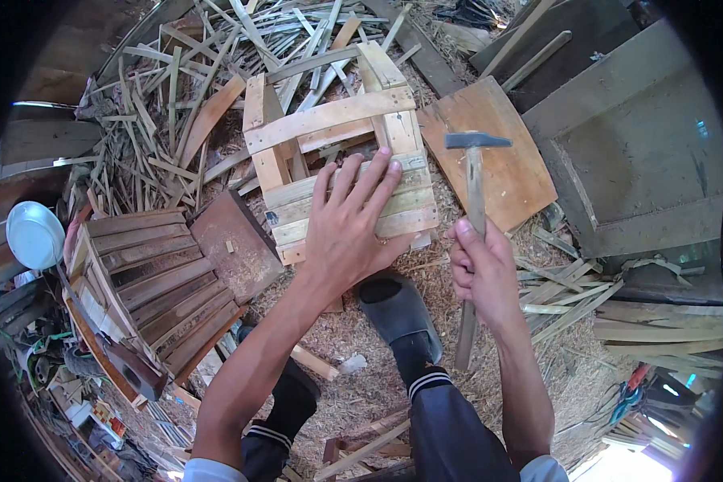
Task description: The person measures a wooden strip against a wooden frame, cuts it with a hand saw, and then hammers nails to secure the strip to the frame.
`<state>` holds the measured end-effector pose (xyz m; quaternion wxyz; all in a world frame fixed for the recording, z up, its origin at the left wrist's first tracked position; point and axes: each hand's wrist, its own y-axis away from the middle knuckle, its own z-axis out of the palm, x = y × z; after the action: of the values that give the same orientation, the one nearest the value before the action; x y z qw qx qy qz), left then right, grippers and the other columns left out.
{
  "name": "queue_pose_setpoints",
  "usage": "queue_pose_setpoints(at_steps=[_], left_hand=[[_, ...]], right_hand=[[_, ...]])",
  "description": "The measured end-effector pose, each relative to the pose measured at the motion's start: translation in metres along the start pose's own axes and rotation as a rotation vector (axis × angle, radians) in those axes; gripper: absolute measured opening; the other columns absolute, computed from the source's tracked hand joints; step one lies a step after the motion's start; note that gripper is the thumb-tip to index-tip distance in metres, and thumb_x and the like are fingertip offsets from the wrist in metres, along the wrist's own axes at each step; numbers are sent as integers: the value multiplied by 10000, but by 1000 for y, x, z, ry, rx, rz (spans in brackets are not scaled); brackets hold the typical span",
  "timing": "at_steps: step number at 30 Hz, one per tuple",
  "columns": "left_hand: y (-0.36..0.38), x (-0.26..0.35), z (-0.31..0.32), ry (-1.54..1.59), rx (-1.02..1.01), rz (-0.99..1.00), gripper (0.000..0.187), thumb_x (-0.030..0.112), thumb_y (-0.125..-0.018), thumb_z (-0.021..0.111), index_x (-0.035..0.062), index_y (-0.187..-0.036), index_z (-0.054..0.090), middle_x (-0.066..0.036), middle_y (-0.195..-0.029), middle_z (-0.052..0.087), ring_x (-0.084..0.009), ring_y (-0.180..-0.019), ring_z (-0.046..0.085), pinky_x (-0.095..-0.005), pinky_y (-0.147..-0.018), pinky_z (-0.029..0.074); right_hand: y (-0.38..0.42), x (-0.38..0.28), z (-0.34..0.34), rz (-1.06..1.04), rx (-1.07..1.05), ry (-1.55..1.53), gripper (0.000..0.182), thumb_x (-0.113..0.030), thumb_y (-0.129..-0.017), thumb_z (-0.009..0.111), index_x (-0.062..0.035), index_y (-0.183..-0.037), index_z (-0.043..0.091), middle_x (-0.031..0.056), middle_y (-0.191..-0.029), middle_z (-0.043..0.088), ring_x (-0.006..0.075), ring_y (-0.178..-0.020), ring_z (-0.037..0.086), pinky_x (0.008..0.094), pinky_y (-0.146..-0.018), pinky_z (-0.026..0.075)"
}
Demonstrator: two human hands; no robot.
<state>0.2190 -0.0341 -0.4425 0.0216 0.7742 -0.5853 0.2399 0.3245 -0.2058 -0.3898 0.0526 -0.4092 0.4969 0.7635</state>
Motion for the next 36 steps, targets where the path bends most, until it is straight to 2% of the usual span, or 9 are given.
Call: queue_pose_setpoints(at_steps=[3, 7, 16, 18, 24, 28, 30, 33, 36], left_hand=[[-2, 0, -1, 8, -4, 0, 818, 426, -649, 820, 49, -1327, 561, -88, -1437, 496, -315, -1281, 467, -487, -1097, 314], [-1, 0, 0, 2, -2, -1, 823, 420, -642, 823, 49, -1328, 560, -86, -1438, 496, -314, -1283, 466, -485, -1100, 309], [-1, 1, -1, 13, -3, -11, 837, 405, -636, 816, 57, -1348, 546, -89, -1443, 490, -320, -1288, 458, -489, -1107, 300], [-1, 1, -1, 15, -10, -9, 835, 403, -637, 815, 57, -1348, 546, -89, -1444, 490, -320, -1288, 458, -491, -1107, 299], [-2, 2, -1, 21, -5, -9, 820, 396, -641, 808, 54, -1340, 551, -89, -1445, 490, -320, -1285, 459, -497, -1104, 303], [0, 1, -2, 20, -14, -11, 826, 390, -627, 811, 54, -1337, 554, -88, -1444, 490, -321, -1285, 457, -496, -1103, 305], [-1, 0, -3, 33, -3, -3, 804, 391, -637, 810, 43, -1319, 564, -96, -1433, 491, -321, -1272, 456, -500, -1096, 311], [0, 1, -2, 46, 7, -3, 781, 391, -646, 810, 34, -1300, 576, -100, -1422, 491, -322, -1257, 455, -503, -1090, 317], [1, 1, -2, 42, 4, -22, 803, 383, -633, 810, 54, -1324, 566, -87, -1435, 491, -320, -1268, 457, -498, -1099, 310]], right_hand=[[-2, 5, -1, -4, -71, 190, 224, -298, -1026, 511, -74, -1017, 522, -48, -663, 420, 22, -468, 347, 201, -383, 263], [1, -2, -1, -14, 6, 52, 223, -297, -1027, 509, -74, -1022, 527, -51, -665, 417, 22, -467, 342, 208, -386, 265], [1, -2, 2, 11, 24, 208, 226, -300, -1019, 526, -75, -995, 536, -59, -652, 396, 19, -454, 303, 203, -381, 207], [-1, 1, -3, -170, 17, 319, 225, -299, -1016, 532, -76, -986, 531, -57, -654, 404, 23, -453, 310, 208, -381, 215], [-5, 3, -6, -195, 21, 476, 225, -298, -1023, 518, -75, -995, 534, -57, -654, 411, 22, -453, 318, 209, -380, 233], [-3, -6, 1, -110, 94, 101, 214, -285, -1026, 514, -73, -1005, 537, -59, -648, 413, 18, -453, 316, 205, -381, 240], [-5, -1, -6, -189, 8, 583, 249, -251, -1013, 516, -5, -990, 548, 24, -694, 508, 122, -626, 485, 305, -571, 398], [1, -7, -1, -197, 112, 437, 260, -254, -1011, 519, 5, -996, 542, 28, -697, 503, 132, -623, 488, 330, -576, 401], [1, 1, 0, -329, 175, 503, 236, -282, -1024, 516, -52, -974, 519, -29, -647, 440, 47, -479, 385, 252, -419, 307]])
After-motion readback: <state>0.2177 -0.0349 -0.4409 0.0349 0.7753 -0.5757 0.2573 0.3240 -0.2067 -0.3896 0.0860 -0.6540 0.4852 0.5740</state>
